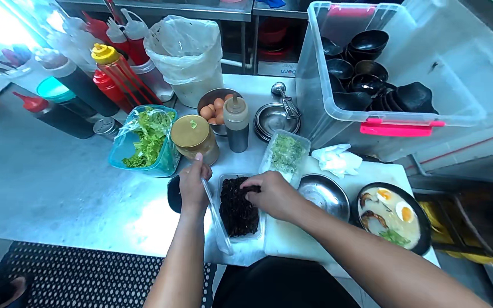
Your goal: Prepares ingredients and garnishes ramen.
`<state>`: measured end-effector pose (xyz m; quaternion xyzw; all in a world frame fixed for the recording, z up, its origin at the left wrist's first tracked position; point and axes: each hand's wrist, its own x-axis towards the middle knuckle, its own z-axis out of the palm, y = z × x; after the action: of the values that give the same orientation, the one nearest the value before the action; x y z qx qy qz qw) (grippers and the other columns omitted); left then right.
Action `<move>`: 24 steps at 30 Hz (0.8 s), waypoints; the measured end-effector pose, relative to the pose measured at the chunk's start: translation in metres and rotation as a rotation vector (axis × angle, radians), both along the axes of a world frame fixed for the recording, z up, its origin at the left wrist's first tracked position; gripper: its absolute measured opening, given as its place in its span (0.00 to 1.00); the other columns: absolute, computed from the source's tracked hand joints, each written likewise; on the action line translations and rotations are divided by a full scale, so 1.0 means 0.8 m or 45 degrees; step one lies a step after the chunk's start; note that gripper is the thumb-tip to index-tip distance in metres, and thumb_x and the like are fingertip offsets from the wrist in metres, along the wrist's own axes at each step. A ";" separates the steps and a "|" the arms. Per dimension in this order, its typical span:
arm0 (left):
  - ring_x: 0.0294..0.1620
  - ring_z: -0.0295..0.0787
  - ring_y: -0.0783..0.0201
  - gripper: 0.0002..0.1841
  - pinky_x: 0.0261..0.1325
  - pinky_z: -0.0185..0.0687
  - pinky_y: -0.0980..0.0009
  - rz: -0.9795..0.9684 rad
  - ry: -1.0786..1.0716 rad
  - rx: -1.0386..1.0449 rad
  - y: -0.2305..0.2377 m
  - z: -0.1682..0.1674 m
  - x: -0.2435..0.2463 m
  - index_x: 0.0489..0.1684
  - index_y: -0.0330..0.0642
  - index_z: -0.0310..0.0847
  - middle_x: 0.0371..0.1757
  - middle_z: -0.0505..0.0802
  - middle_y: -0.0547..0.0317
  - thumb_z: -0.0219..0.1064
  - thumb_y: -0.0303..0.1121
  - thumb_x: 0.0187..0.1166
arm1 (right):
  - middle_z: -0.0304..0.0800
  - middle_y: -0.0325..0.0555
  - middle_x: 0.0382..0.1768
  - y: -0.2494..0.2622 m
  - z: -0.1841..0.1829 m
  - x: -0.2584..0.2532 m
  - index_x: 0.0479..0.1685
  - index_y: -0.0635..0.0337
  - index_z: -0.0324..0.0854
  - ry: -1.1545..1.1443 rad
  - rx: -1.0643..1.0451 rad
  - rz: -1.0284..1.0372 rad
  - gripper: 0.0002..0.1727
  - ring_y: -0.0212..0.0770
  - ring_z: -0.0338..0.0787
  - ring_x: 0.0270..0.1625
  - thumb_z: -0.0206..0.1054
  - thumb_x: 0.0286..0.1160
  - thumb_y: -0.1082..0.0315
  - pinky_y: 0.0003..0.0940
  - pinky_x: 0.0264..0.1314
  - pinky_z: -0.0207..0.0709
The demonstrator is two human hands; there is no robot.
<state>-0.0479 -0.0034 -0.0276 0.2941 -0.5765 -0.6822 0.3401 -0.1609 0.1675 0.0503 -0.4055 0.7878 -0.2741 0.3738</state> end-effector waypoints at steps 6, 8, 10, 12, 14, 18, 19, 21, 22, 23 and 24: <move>0.12 0.64 0.60 0.36 0.19 0.60 0.57 -0.044 -0.693 -0.401 0.030 0.007 -0.036 0.07 0.45 0.68 0.10 0.71 0.59 0.52 0.60 0.89 | 0.97 0.40 0.37 0.108 0.067 -0.042 0.51 0.54 0.94 -0.296 -0.222 -0.365 0.10 0.35 0.95 0.33 0.73 0.76 0.73 0.32 0.40 0.93; 0.15 0.70 0.53 0.38 0.22 0.65 0.47 -0.117 -0.853 -0.589 0.044 0.005 -0.050 0.08 0.45 0.70 0.11 0.73 0.55 0.48 0.64 0.88 | 0.97 0.41 0.36 0.165 0.091 -0.057 0.50 0.56 0.94 -0.163 -0.308 -0.467 0.11 0.35 0.94 0.32 0.73 0.73 0.76 0.31 0.37 0.93; 0.21 0.76 0.47 0.38 0.27 0.68 0.40 -0.167 -0.984 -0.752 0.052 -0.002 -0.062 0.10 0.45 0.70 0.14 0.76 0.51 0.46 0.66 0.87 | 0.97 0.41 0.37 0.224 0.104 -0.069 0.49 0.54 0.95 0.027 -0.297 -0.611 0.12 0.37 0.94 0.31 0.74 0.70 0.76 0.33 0.35 0.93; 0.25 0.79 0.42 0.37 0.31 0.69 0.36 -0.204 -1.083 -0.865 0.058 -0.012 -0.069 0.12 0.43 0.71 0.17 0.78 0.47 0.47 0.65 0.87 | 0.98 0.41 0.38 0.278 0.104 -0.079 0.49 0.51 0.95 0.175 -0.206 -0.788 0.12 0.39 0.95 0.32 0.74 0.69 0.75 0.36 0.36 0.94; 0.29 0.82 0.38 0.37 0.34 0.71 0.33 -0.215 -1.134 -0.939 0.062 -0.017 -0.072 0.15 0.41 0.74 0.20 0.82 0.43 0.48 0.64 0.87 | 0.97 0.40 0.36 0.321 0.088 -0.089 0.48 0.50 0.96 0.294 -0.087 -0.938 0.12 0.38 0.95 0.33 0.75 0.70 0.74 0.39 0.37 0.94; 0.29 0.82 0.37 0.36 0.34 0.69 0.33 -0.223 -1.125 -0.982 0.064 -0.019 -0.074 0.15 0.40 0.73 0.20 0.82 0.42 0.47 0.63 0.87 | 0.96 0.39 0.35 0.370 0.035 -0.103 0.44 0.49 0.95 0.486 0.329 -1.020 0.06 0.38 0.95 0.36 0.75 0.74 0.70 0.49 0.45 0.92; 0.29 0.81 0.37 0.36 0.33 0.68 0.34 -0.225 -1.117 -0.984 0.064 -0.019 -0.075 0.15 0.40 0.73 0.20 0.81 0.42 0.47 0.63 0.87 | 0.96 0.40 0.36 0.376 0.019 -0.105 0.43 0.50 0.95 0.512 0.408 -1.016 0.05 0.40 0.94 0.38 0.75 0.75 0.69 0.53 0.47 0.90; 0.27 0.80 0.38 0.36 0.31 0.67 0.35 -0.220 -1.101 -0.998 0.063 -0.020 -0.075 0.14 0.41 0.71 0.18 0.79 0.43 0.48 0.62 0.88 | 0.96 0.44 0.41 0.381 -0.005 -0.105 0.46 0.51 0.95 0.539 0.529 -0.982 0.06 0.44 0.94 0.45 0.74 0.76 0.66 0.57 0.54 0.87; 0.26 0.79 0.39 0.36 0.31 0.67 0.36 -0.216 -1.099 -1.007 0.063 -0.020 -0.075 0.13 0.41 0.70 0.18 0.79 0.44 0.48 0.62 0.88 | 0.96 0.46 0.46 0.380 -0.013 -0.104 0.49 0.53 0.94 0.544 0.571 -0.952 0.08 0.47 0.93 0.51 0.73 0.78 0.65 0.59 0.59 0.85; 0.25 0.79 0.40 0.35 0.30 0.67 0.37 -0.215 -1.098 -1.011 0.062 -0.021 -0.074 0.12 0.42 0.69 0.17 0.78 0.44 0.48 0.62 0.88 | 0.94 0.49 0.52 0.379 -0.018 -0.102 0.54 0.55 0.92 0.547 0.599 -0.917 0.10 0.51 0.92 0.57 0.71 0.80 0.65 0.61 0.64 0.82; 0.24 0.78 0.41 0.35 0.30 0.66 0.38 -0.215 -1.095 -1.013 0.061 -0.021 -0.073 0.12 0.42 0.68 0.17 0.77 0.46 0.49 0.61 0.88 | 0.93 0.51 0.56 0.378 -0.021 -0.100 0.58 0.56 0.91 0.551 0.621 -0.882 0.13 0.54 0.90 0.61 0.69 0.82 0.65 0.62 0.67 0.80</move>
<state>-0.1065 0.0455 -0.0446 0.3473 -0.8955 -0.2579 0.1047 -0.2408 0.4697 0.0338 -0.0671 0.9778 -0.0989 0.1720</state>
